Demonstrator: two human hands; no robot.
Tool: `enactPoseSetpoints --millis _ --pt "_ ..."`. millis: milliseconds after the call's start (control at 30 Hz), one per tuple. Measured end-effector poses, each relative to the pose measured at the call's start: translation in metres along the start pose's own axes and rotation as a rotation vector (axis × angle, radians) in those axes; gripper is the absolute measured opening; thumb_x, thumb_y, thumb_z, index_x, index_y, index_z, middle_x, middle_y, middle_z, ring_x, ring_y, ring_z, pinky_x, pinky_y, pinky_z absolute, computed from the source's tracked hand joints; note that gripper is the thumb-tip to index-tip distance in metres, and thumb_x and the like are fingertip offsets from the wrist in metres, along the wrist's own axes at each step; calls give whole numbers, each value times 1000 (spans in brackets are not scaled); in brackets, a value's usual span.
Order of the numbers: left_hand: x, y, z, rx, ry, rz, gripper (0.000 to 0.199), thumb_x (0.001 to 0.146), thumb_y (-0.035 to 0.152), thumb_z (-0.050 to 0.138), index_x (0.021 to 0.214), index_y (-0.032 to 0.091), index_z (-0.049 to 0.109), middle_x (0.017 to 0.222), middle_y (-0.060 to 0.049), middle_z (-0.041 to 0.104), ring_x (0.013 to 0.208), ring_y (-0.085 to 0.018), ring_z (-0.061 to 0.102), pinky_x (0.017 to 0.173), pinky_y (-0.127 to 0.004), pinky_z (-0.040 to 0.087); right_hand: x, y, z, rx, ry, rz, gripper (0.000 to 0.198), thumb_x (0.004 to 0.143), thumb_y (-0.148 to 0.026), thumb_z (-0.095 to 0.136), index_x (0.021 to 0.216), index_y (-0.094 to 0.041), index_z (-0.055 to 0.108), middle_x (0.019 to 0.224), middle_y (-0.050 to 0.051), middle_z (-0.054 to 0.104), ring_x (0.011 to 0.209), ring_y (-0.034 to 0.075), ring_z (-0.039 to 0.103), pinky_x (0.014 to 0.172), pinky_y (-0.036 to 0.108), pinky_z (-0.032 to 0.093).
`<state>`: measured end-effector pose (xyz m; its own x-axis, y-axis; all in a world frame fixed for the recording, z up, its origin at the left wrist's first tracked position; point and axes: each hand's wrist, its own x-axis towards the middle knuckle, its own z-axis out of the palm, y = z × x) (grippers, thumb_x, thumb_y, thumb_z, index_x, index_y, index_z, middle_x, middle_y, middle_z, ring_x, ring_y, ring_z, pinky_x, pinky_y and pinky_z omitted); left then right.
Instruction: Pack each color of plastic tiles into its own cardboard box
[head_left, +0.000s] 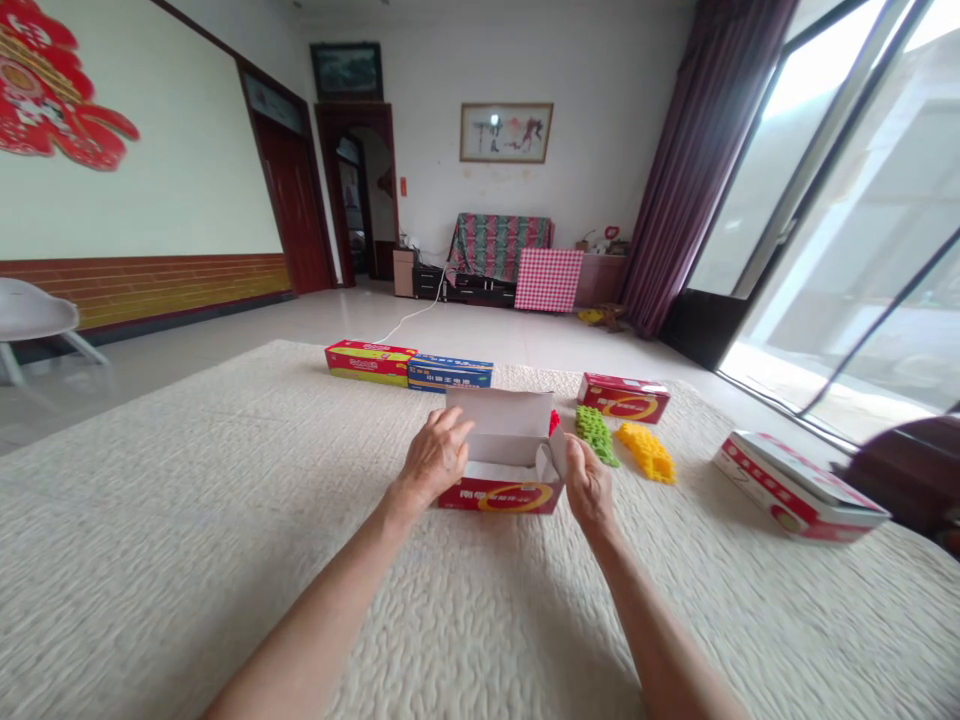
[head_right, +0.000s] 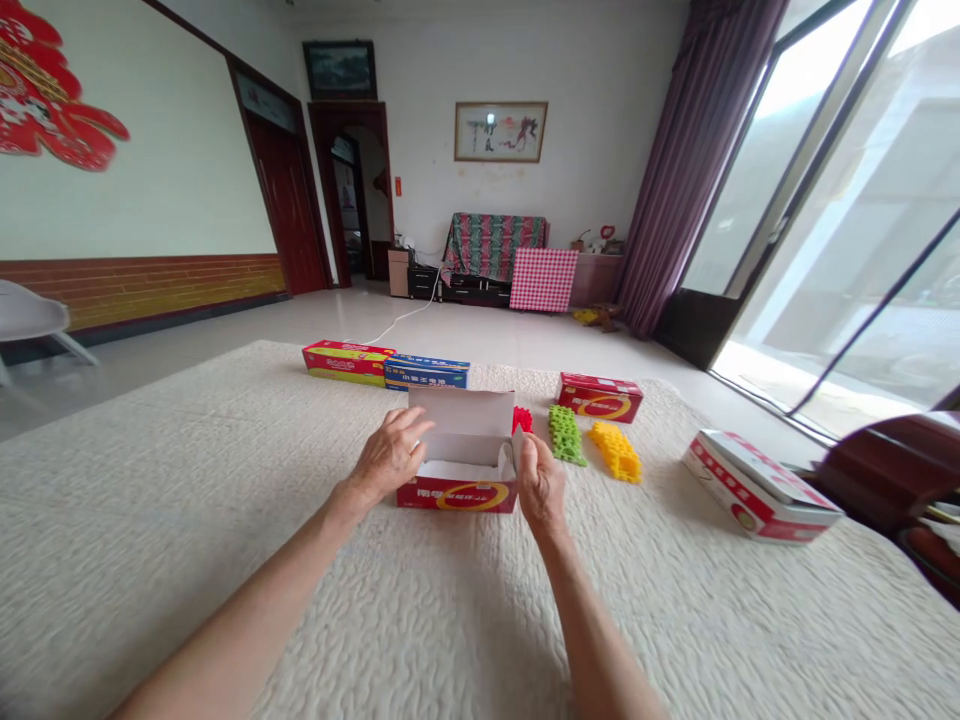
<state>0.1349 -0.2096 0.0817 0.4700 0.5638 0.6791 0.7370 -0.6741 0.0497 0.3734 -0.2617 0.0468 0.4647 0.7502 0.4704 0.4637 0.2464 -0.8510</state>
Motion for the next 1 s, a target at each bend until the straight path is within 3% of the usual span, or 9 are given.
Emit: enactPoseSetpoints --millis 167,333,467,600,700,867,1000 --pt "-3 -23 22 -178 -17 -137 30 79 15 51 105 16 67 121 -11 60 112 -23 57 100 -38 46 -3 26 6 25 168 7 49 87 -48 37 109 -12 60 94 11 67 82 22 61 71 35 49" --pt "-7 -29 28 -392 -37 -287 32 75 15 54 103 17 68 125 -9 60 116 -21 57 101 -34 46 -9 31 5 -23 202 -93 31 80 -44 51 84 -18 67 101 10 64 100 24 56 89 41 42" --pt "-9 -25 32 -520 0 -365 36 72 11 53 103 17 69 127 -8 59 117 -20 56 95 -31 50 -16 23 3 -51 131 -106 33 82 -45 48 80 -18 68 85 8 67 86 23 60 83 39 44" --pt "-11 -24 39 -634 46 -446 36 71 10 51 102 18 69 127 -7 59 118 -20 56 88 -29 53 -22 10 2 -47 65 -94 41 86 -49 42 93 -17 67 93 9 69 91 24 60 83 38 45" --pt "-12 -24 41 -702 53 -479 36 70 11 53 101 18 69 127 -6 59 119 -21 55 87 -28 53 -22 -1 1 -10 -35 -5 44 83 -53 46 99 -16 65 93 9 67 87 23 61 78 36 47" --pt "-12 -24 37 -734 1 -455 44 68 9 51 108 17 66 131 -8 56 121 -22 52 84 -28 54 -20 -5 1 129 -115 219 45 71 -49 62 104 -18 61 87 5 61 72 21 60 60 32 50" --pt "-12 -24 33 -698 -21 -403 49 66 6 48 111 19 65 133 -8 54 123 -22 51 83 -28 54 -26 -1 3 130 -74 171 39 76 -44 57 103 -17 60 90 6 61 77 21 60 65 33 50"
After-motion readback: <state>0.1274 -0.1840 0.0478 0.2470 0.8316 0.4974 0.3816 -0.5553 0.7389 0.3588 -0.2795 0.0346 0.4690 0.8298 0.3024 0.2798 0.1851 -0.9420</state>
